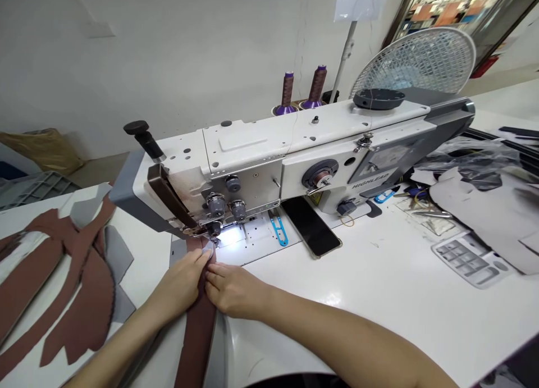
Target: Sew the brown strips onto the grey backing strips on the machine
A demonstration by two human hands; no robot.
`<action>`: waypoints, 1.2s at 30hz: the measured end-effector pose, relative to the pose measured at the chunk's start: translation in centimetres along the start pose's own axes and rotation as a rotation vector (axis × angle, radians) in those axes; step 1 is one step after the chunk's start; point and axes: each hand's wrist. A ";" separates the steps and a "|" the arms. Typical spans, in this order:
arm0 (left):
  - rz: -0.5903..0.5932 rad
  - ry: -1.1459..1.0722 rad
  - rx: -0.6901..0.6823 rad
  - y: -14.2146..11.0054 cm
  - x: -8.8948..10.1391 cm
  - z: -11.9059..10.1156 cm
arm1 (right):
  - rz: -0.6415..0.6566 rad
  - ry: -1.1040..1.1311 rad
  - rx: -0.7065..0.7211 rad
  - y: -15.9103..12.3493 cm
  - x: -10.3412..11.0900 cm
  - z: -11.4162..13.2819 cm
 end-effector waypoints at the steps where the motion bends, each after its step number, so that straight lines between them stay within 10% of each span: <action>1: 0.016 0.012 -0.001 0.0 0.3 -0.1 | -0.004 -0.003 -0.001 0.0 0.0 0.0; 23: 0.059 -0.043 -0.055 1.5 1.3 -0.4 | -0.064 -0.084 -0.050 -0.2 0.1 -0.4; 36: -0.151 -0.030 -0.035 1.6 -0.9 -1.2 | 0.024 -0.069 -0.048 -0.1 0.0 -1.1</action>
Point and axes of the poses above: each hand's wrist, its own y-axis towards the middle knuckle, its own x-axis out of the back of the hand, z = x × y, and after that the axes turned 12 degrees about x, right-handed
